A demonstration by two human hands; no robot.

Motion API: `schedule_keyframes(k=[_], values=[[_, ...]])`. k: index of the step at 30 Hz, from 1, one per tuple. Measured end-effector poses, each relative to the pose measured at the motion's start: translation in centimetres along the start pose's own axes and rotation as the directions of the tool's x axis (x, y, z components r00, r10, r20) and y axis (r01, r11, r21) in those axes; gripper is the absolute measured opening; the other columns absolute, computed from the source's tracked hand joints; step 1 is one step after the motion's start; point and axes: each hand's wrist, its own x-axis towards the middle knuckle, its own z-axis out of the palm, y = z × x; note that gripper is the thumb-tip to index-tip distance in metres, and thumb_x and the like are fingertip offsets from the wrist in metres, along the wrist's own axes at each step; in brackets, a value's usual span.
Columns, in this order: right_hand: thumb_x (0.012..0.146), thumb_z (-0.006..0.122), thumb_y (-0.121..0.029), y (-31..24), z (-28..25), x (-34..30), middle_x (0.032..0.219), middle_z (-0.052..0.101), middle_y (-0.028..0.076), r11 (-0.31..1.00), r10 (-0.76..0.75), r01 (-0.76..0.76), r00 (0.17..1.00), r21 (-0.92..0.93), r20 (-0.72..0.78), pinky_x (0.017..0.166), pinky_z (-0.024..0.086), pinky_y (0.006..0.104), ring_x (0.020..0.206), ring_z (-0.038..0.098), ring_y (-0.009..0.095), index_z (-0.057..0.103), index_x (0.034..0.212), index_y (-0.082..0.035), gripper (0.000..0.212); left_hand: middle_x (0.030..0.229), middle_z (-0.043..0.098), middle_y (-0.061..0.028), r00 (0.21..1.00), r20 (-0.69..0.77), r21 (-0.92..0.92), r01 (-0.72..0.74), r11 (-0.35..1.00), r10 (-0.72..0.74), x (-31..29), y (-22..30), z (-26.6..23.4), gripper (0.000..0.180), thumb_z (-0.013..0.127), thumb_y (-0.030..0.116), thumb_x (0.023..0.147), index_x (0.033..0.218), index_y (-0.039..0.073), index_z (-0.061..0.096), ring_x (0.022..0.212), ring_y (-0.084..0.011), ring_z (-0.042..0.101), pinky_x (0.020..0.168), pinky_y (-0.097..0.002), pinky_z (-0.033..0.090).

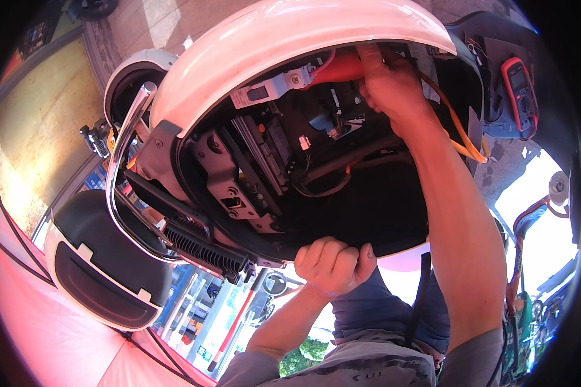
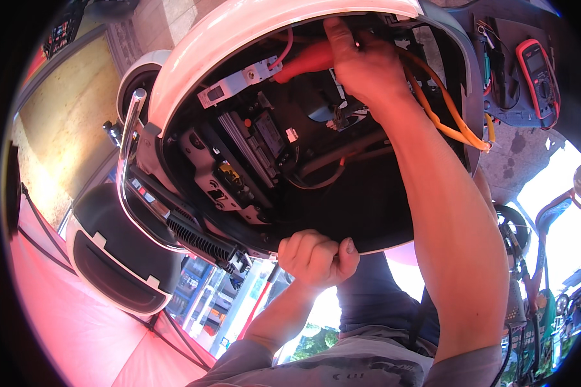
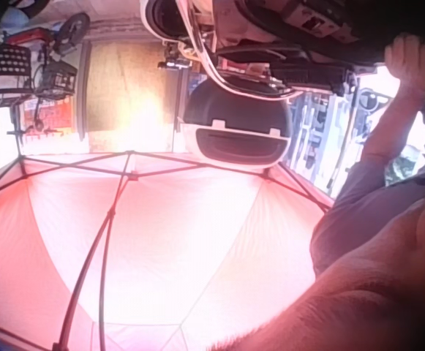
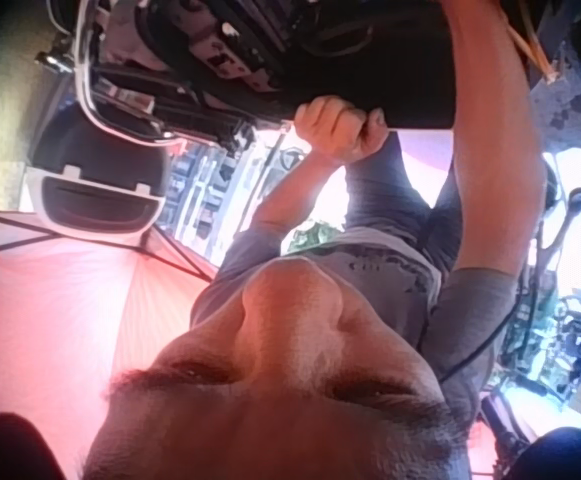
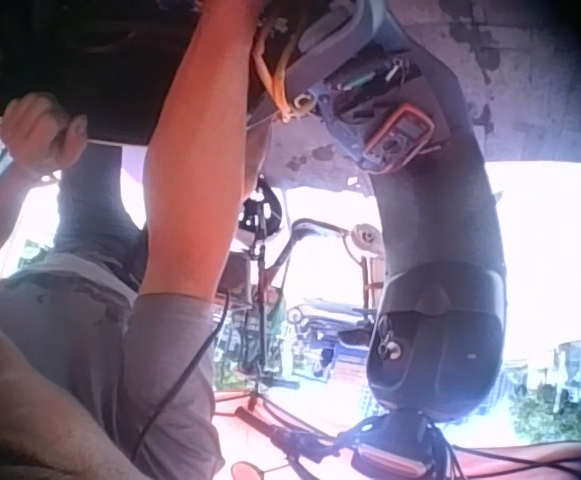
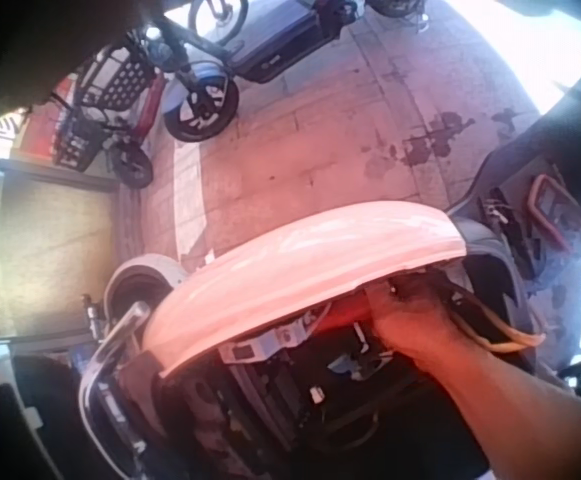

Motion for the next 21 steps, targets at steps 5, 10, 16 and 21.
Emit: schedule_keyframes(k=[5, 10, 16, 21], values=[[0.100, 0.063, -0.041, 1.1, 0.9, -0.1, 0.089, 0.065, 0.003, 0.901, -0.428, 0.418, 0.900, -0.118, -0.086, 0.071, 0.049, 0.0276, 0.075, 0.058, 0.012, 0.065, 0.123, -0.005, 0.042, 0.061, 0.050, 0.0029, 1.000, 0.003, -0.008, -0.001, 1.000, 0.001, 0.1, 0.0, 0.0, 0.027, 0.074, 0.019, 0.080, 0.068, 0.016, 0.049, 0.058, -0.0179, 0.054, 0.057, -0.0323, 0.030], [0.098, 0.065, -0.039, 0.7, 0.3, -0.4, 0.090, 0.065, 0.001, 0.982, -0.135, 0.140, 0.990, 0.131, -0.043, 0.074, 0.047, 0.0265, 0.079, 0.058, 0.011, 0.068, 0.121, -0.007, 0.039, 0.060, 0.049, 0.0033, 1.000, -0.006, -0.002, -0.007, 1.000, 0.007, 0.0, -0.1, 0.1, 0.028, 0.074, 0.019, 0.080, 0.069, 0.016, 0.048, 0.057, -0.0175, 0.054, 0.057, -0.0323, 0.029], [0.098, 0.066, -0.041, 1.5, 0.5, 0.9, 0.086, 0.064, 0.002, 0.952, -0.305, 0.305, 0.951, -0.020, -0.045, 0.068, 0.047, 0.0264, 0.076, 0.057, 0.009, 0.066, 0.123, -0.008, 0.042, 0.063, 0.050, 0.0020, 1.000, -0.013, 0.004, -0.002, 1.000, 0.002, -0.3, -0.1, 0.3, 0.027, 0.074, 0.023, 0.079, 0.067, 0.016, 0.051, 0.057, -0.0178, 0.054, 0.056, -0.0318, 0.029], [0.098, 0.066, -0.043, 2.3, -0.4, 1.5, 0.088, 0.065, 0.004, 0.983, -0.137, 0.130, 0.990, 0.132, 0.044, 0.072, 0.048, 0.0267, 0.079, 0.058, 0.011, 0.068, 0.117, -0.006, 0.041, 0.060, 0.050, 0.0031, 1.000, -0.003, -0.005, -0.010, 1.000, 0.010, -0.2, -0.1, 0.2, 0.027, 0.073, 0.020, 0.081, 0.068, 0.016, 0.049, 0.056, -0.0171, 0.053, 0.056, -0.0318, 0.029]])
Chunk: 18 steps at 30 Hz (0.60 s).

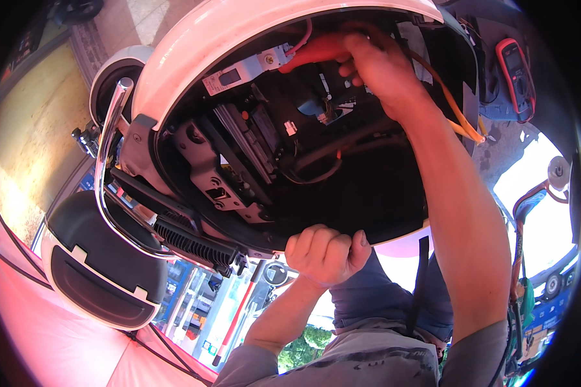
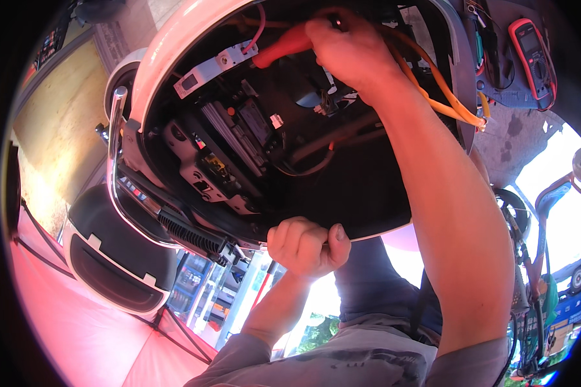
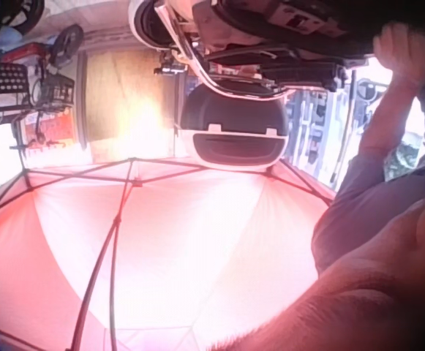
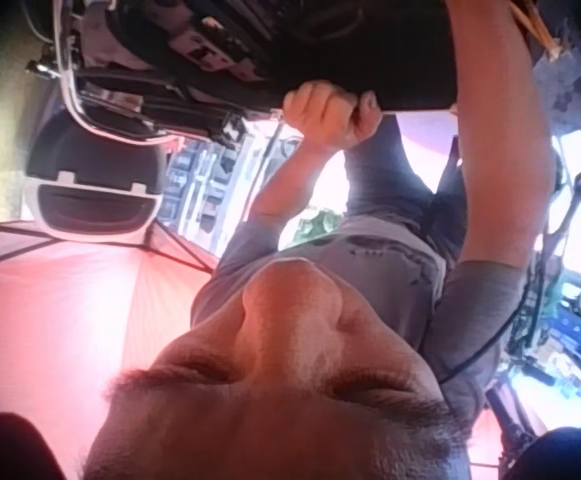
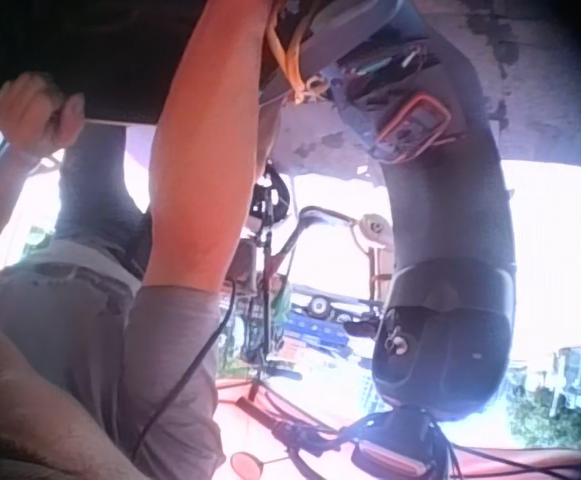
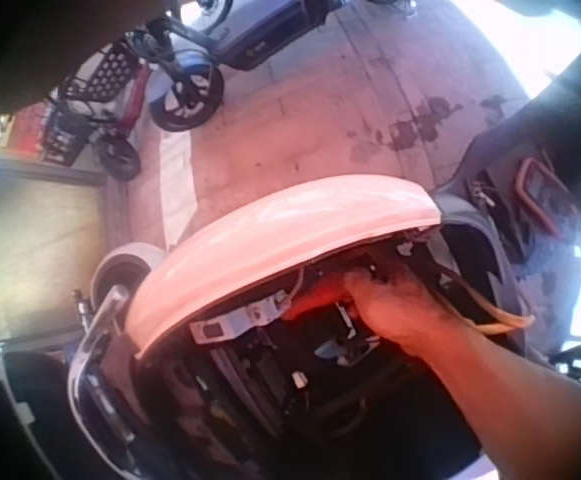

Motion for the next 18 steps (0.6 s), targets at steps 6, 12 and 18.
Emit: schedule_keyframes(k=[6, 12, 18], values=[[0.097, 0.064, -0.044, -0.5, 0.8, 0.2, 0.088, 0.064, 0.004, 0.978, -0.069, 0.042, 0.990, -0.206, -0.125, 0.071, 0.049, 0.0272, 0.081, 0.059, 0.010, 0.066, 0.121, -0.007, 0.044, 0.061, 0.050, 0.0025, 1.000, -0.006, -0.005, 0.003, 1.000, -0.003, 0.2, 0.1, 0.0, 0.026, 0.073, 0.021, 0.081, 0.068, 0.016, 0.050, 0.057, -0.0176, 0.054, 0.056, -0.0321, 0.030], [0.098, 0.064, -0.048, -1.1, 0.7, -0.7, 0.084, 0.062, 0.003, 0.998, 0.065, -0.065, 0.996, -0.003, -0.061, 0.067, 0.047, 0.0254, 0.077, 0.057, 0.009, 0.067, 0.120, -0.006, 0.047, 0.063, 0.050, 0.0022, 1.000, -0.006, -0.003, 0.010, 1.000, -0.010, 0.0, 0.1, -0.1, 0.026, 0.074, 0.022, 0.080, 0.068, 0.016, 0.052, 0.058, -0.0179, 0.055, 0.056, -0.0321, 0.030], [0.098, 0.064, -0.045, -1.3, 0.0, -0.6, 0.086, 0.065, 0.003, 0.973, 0.035, -0.042, 0.999, -0.229, -0.035, 0.064, 0.047, 0.0260, 0.072, 0.058, 0.010, 0.064, 0.126, -0.008, 0.046, 0.062, 0.050, 0.0024, 1.000, -0.023, 0.000, 0.000, 1.000, 0.000, 0.1, 0.0, 0.1, 0.027, 0.074, 0.023, 0.079, 0.067, 0.016, 0.051, 0.058, -0.0176, 0.055, 0.056, -0.0318, 0.029]])
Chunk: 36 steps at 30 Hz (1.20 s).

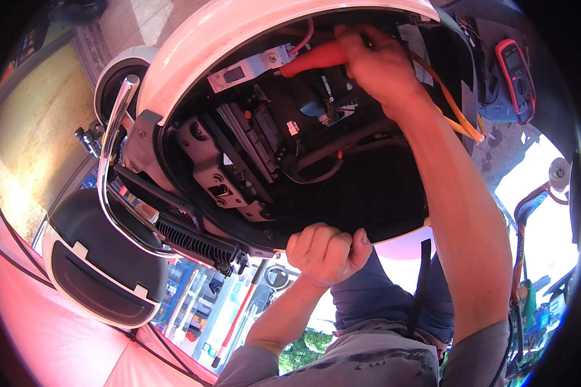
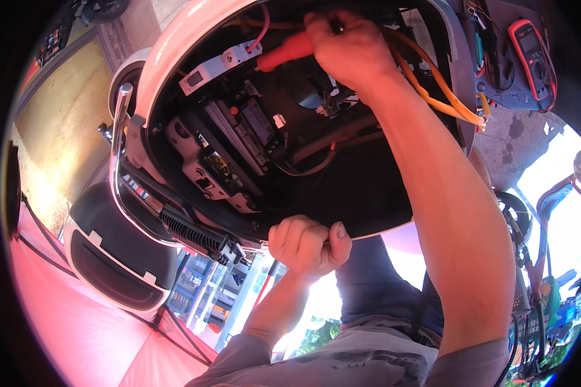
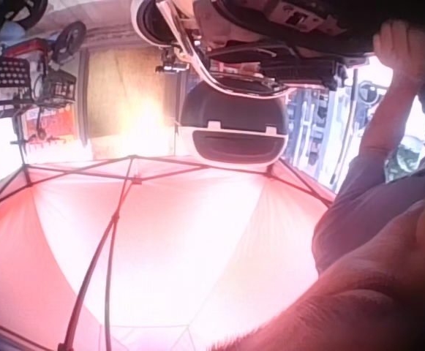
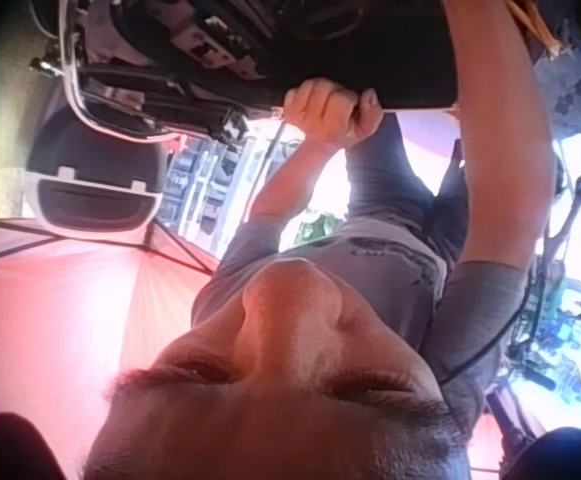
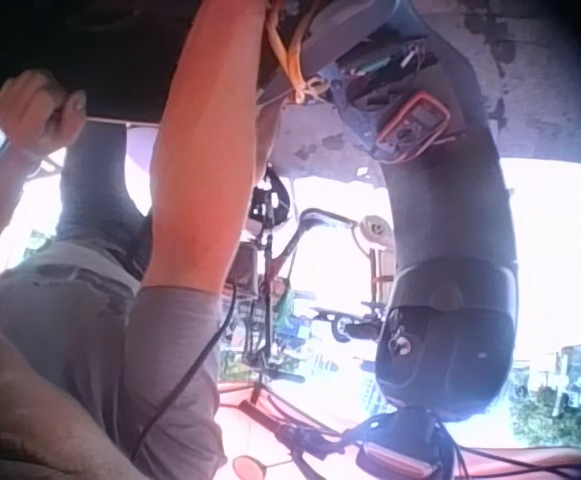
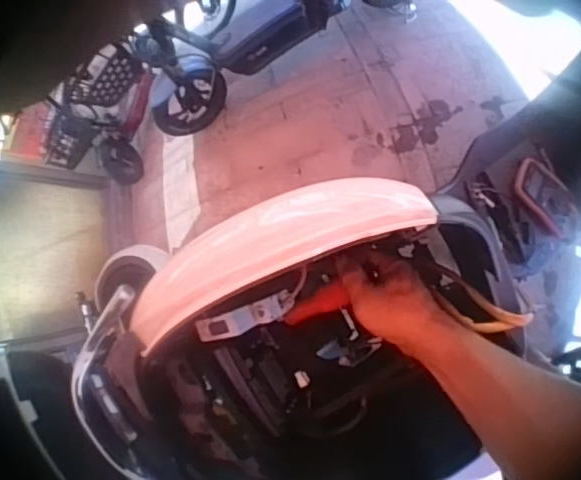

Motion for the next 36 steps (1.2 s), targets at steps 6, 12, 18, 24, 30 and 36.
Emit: schedule_keyframes(k=[6, 12, 18, 24, 30, 36], values=[[0.099, 0.062, -0.045, 1.3, 0.6, 0.9, 0.087, 0.067, 0.004, 0.977, -0.098, 0.103, 0.995, 0.189, -0.035, 0.066, 0.047, 0.0282, 0.071, 0.058, 0.012, 0.067, 0.121, -0.007, 0.044, 0.062, 0.050, 0.0025, 1.000, -0.014, 0.006, 0.004, 1.000, -0.004, -0.2, -0.1, 0.1, 0.026, 0.074, 0.022, 0.078, 0.067, 0.016, 0.051, 0.057, -0.0174, 0.055, 0.056, -0.0317, 0.029], [0.097, 0.064, -0.037, 0.5, 0.5, 0.6, 0.091, 0.067, 0.005, 0.984, -0.143, 0.135, 0.988, -0.120, -0.057, 0.073, 0.049, 0.0277, 0.084, 0.060, 0.011, 0.065, 0.122, -0.008, 0.038, 0.062, 0.051, 0.0028, 0.999, -0.047, 0.020, 0.001, 1.000, 0.000, -0.1, 0.0, 0.2, 0.026, 0.075, 0.021, 0.077, 0.066, 0.016, 0.051, 0.057, -0.0170, 0.055, 0.056, -0.0312, 0.030], [0.098, 0.062, -0.039, 0.0, 1.6, -0.6, 0.089, 0.066, 0.004, 0.954, -0.195, 0.217, 0.973, 0.209, -0.120, 0.069, 0.048, 0.0293, 0.078, 0.058, 0.011, 0.069, 0.109, -0.008, 0.034, 0.063, 0.053, 0.0019, 0.999, -0.043, -0.007, 0.007, 1.000, -0.008, 0.1, 0.2, 0.0, 0.026, 0.077, 0.018, 0.077, 0.069, 0.015, 0.053, 0.058, -0.0183, 0.055, 0.056, -0.0323, 0.032], [0.096, 0.062, -0.038, -0.2, 1.0, 0.7, 0.094, 0.067, 0.004, 0.989, -0.129, 0.134, 0.989, 0.060, -0.073, 0.075, 0.049, 0.0308, 0.081, 0.060, 0.014, 0.067, 0.114, -0.006, 0.036, 0.077, 0.064, -0.0044, 0.993, 0.117, -0.166, 0.043, 0.985, -0.024, 0.7, -0.1, -2.9, 0.020, 0.081, 0.016, 0.075, 0.081, 0.008, 0.063, 0.074, -0.0247, 0.063, 0.065, -0.0348, 0.043], [0.098, 0.061, -0.045, -0.7, 1.1, 0.2, 0.089, 0.066, 0.004, 0.963, -0.189, 0.193, 0.981, 0.190, -0.036, 0.065, 0.046, 0.0304, 0.073, 0.057, 0.012, 0.069, 0.115, -0.011, 0.038, 0.073, 0.060, -0.0048, 0.996, 0.069, -0.036, -0.048, 0.998, 0.051, 1.4, -1.5, -1.8, 0.018, 0.079, 0.016, 0.076, 0.078, 0.007, 0.064, 0.069, -0.0246, 0.061, 0.060, -0.0345, 0.045], [0.097, 0.062, -0.040, -1.5, 0.4, -0.2, 0.104, 0.066, 0.005, 0.997, -0.067, 0.065, 0.996, 0.038, 0.056, 0.071, 0.050, 0.0323, 0.086, 0.058, 0.013, 0.063, 0.126, -0.011, 0.041, 0.060, 0.050, -0.0026, 0.986, -0.138, 0.061, -0.090, 0.994, 0.098, 0.7, -1.5, -0.2, 0.025, 0.078, 0.018, 0.073, 0.065, 0.010, 0.056, 0.054, -0.0219, 0.052, 0.048, -0.0324, 0.038]])
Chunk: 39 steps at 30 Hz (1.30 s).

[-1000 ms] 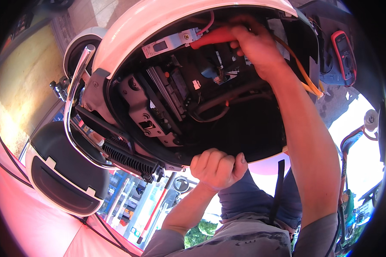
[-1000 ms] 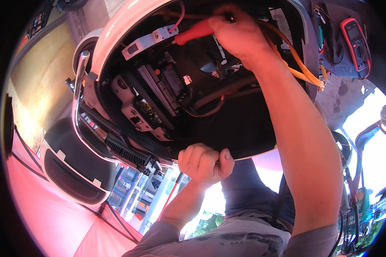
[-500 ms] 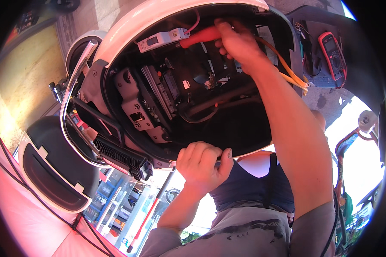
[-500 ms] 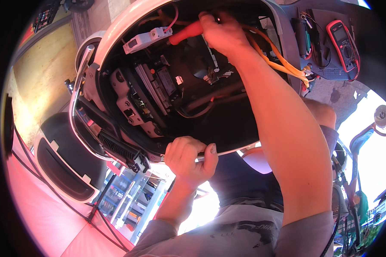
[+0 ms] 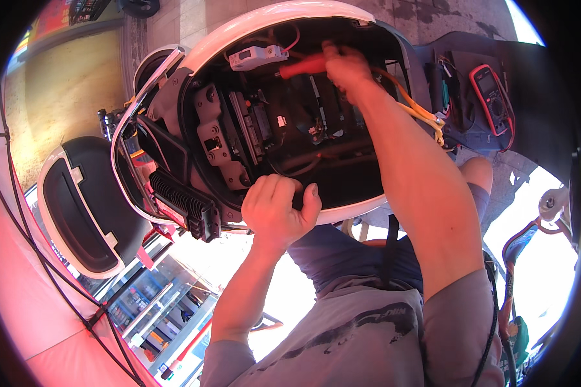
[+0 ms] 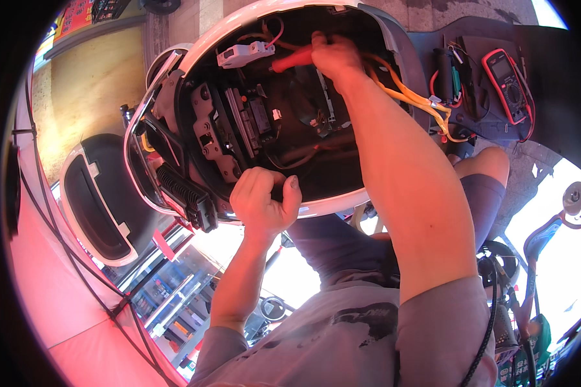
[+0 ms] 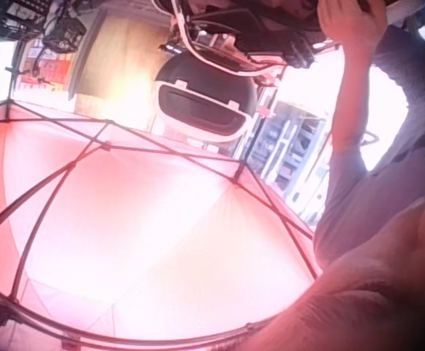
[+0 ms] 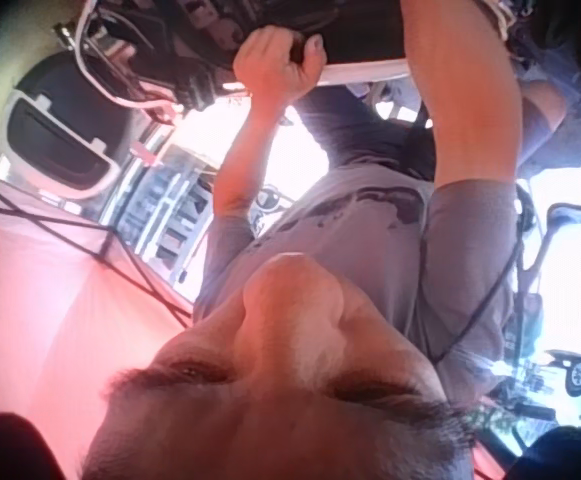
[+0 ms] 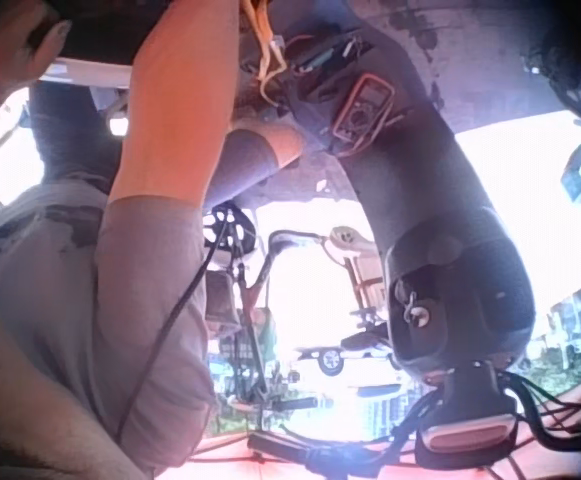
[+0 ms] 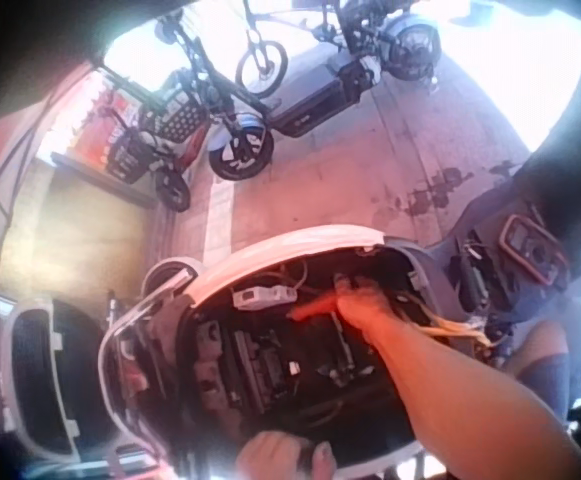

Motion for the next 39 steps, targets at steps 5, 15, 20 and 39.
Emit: schedule_keyframes(k=[5, 15, 20, 39], values=[[0.098, 0.062, -0.037, 1.1, 0.8, 0.8, 0.107, 0.067, 0.007, 0.973, -0.102, 0.105, 0.994, 0.205, -0.026, 0.071, 0.051, 0.0331, 0.085, 0.060, 0.016, 0.064, 0.124, -0.009, 0.038, 0.061, 0.050, -0.0026, 1.000, 0.004, 0.011, 0.013, 1.000, -0.013, 0.2, 0.0, -0.1, 0.022, 0.075, 0.017, 0.071, 0.065, 0.010, 0.055, 0.054, -0.0220, 0.051, 0.049, -0.0328, 0.038], [0.099, 0.064, -0.033, 1.9, 1.7, 1.0, 0.094, 0.066, 0.004, 0.961, -0.160, 0.191, 0.974, 0.201, -0.162, 0.060, 0.048, 0.0291, 0.072, 0.060, 0.011, 0.062, 0.120, -0.010, 0.031, 0.062, 0.052, -0.0020, 0.999, 0.033, 0.005, 0.035, 0.999, -0.036, 0.5, -0.1, -0.2, 0.021, 0.075, 0.017, 0.069, 0.065, 0.011, 0.056, 0.054, -0.0221, 0.051, 0.049, -0.0326, 0.039], [0.098, 0.066, -0.029, 0.9, 1.1, -0.1, 0.096, 0.066, 0.003, 0.951, 0.019, -0.007, 0.999, 0.308, -0.038, 0.058, 0.047, 0.0270, 0.069, 0.060, 0.011, 0.063, 0.119, -0.011, 0.028, 0.062, 0.052, -0.0019, 0.998, 0.040, -0.018, 0.053, 0.998, -0.052, 0.8, 0.1, -0.4, 0.021, 0.076, 0.017, 0.069, 0.065, 0.011, 0.056, 0.054, -0.0219, 0.052, 0.049, -0.0324, 0.039], [0.089, 0.069, -0.013, 1.1, -0.2, -0.2, 0.107, 0.063, 0.006, 0.846, 0.001, 0.076, 0.990, 0.528, -0.143, 0.073, 0.050, 0.0329, 0.092, 0.060, 0.016, 0.061, 0.118, -0.010, 0.030, 0.064, 0.055, -0.0048, 0.996, 0.043, -0.053, 0.076, 0.996, -0.074, 1.3, 0.3, -0.8, 0.020, 0.075, 0.015, 0.073, 0.068, 0.008, 0.057, 0.056, -0.0239, 0.054, 0.051, -0.0330, 0.041]])
